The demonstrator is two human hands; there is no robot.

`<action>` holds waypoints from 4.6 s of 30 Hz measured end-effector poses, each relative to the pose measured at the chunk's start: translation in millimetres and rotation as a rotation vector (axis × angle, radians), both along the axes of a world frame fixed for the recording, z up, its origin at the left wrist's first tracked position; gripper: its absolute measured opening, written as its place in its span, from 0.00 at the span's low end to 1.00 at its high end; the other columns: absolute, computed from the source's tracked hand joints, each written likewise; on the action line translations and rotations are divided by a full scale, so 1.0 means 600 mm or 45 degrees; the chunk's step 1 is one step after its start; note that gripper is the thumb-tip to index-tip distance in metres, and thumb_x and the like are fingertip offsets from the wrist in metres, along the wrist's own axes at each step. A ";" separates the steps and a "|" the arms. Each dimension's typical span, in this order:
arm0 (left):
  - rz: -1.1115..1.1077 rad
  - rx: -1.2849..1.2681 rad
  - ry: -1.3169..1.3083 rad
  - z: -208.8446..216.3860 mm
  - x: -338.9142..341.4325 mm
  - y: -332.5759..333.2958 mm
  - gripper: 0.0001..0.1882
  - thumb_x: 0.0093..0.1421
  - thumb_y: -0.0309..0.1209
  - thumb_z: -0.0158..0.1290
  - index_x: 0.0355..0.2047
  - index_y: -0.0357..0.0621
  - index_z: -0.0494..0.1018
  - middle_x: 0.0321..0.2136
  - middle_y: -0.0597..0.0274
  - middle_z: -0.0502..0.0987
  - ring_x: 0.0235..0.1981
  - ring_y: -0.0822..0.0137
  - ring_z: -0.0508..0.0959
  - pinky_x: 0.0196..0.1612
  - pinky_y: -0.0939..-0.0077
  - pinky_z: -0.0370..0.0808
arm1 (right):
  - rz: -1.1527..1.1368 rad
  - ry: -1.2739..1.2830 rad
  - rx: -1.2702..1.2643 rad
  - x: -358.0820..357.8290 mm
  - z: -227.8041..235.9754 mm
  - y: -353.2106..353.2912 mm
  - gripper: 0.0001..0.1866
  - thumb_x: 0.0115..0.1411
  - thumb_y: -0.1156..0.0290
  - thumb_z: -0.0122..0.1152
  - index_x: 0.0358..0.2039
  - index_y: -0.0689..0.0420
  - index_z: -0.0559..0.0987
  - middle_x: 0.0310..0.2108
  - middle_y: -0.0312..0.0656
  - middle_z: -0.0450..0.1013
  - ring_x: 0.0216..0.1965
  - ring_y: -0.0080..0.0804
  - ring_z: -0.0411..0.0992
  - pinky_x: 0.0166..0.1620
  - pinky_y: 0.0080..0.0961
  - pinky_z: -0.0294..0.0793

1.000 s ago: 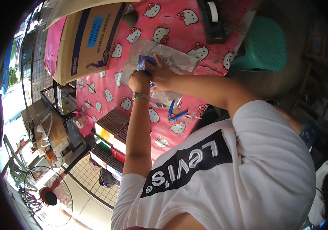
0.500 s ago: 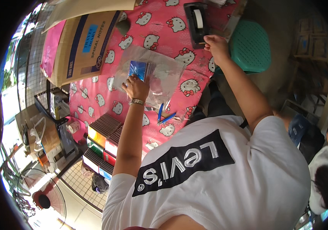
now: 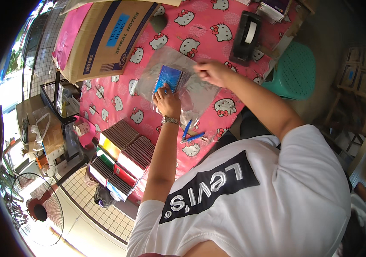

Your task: The person places small notebooks into plastic sleeves, applies tape to the sleeves, and then stacks the notebooks into a cardboard box.

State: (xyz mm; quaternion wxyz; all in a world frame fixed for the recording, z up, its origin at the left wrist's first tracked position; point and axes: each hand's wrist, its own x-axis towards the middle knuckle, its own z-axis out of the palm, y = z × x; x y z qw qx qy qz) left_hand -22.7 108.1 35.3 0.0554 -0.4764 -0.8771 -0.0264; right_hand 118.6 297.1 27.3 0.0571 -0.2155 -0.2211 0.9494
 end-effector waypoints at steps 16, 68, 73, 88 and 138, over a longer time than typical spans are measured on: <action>0.224 0.267 -0.117 -0.014 0.018 -0.015 0.24 0.48 0.40 0.60 0.46 0.48 0.73 0.40 0.61 0.73 0.42 0.59 0.72 0.50 0.56 0.63 | 1.454 0.085 2.732 -0.301 0.067 -0.015 0.17 0.38 0.62 0.73 0.25 0.60 0.81 0.26 0.49 0.77 0.31 0.44 0.76 0.35 0.39 0.74; -0.129 0.710 -0.969 0.085 0.006 0.007 0.13 0.46 0.21 0.61 0.34 0.46 0.81 0.30 0.62 0.74 0.34 0.64 0.74 0.38 0.71 0.72 | 0.163 0.106 2.140 -0.023 0.106 -0.032 0.09 0.48 0.72 0.64 0.32 0.58 0.79 0.30 0.41 0.71 0.30 0.35 0.72 0.33 0.29 0.71; -0.537 0.508 -0.874 0.129 0.011 -0.025 0.17 0.45 0.24 0.62 0.39 0.41 0.78 0.37 0.58 0.74 0.38 0.59 0.74 0.39 0.64 0.73 | 0.071 0.284 2.280 0.044 0.149 -0.056 0.17 0.46 0.66 0.66 0.36 0.60 0.78 0.36 0.44 0.72 0.38 0.39 0.72 0.43 0.33 0.72; 0.031 0.651 -1.069 0.072 -0.003 -0.019 0.11 0.41 0.33 0.68 0.24 0.43 0.81 0.36 0.61 0.68 0.40 0.58 0.69 0.44 0.66 0.68 | -0.336 -0.613 2.495 0.015 0.105 -0.152 0.08 0.51 0.63 0.64 0.25 0.53 0.80 0.47 0.33 0.66 0.50 0.37 0.60 0.50 0.39 0.59; 0.728 0.694 -2.421 0.008 0.127 -0.164 0.17 0.57 0.28 0.55 0.46 0.37 0.69 0.35 0.61 0.77 0.31 0.70 0.76 0.35 0.77 0.74 | 0.048 0.359 2.295 0.000 0.162 -0.134 0.43 0.44 0.70 0.68 0.62 0.43 0.60 0.45 0.44 0.67 0.48 0.42 0.69 0.50 0.39 0.69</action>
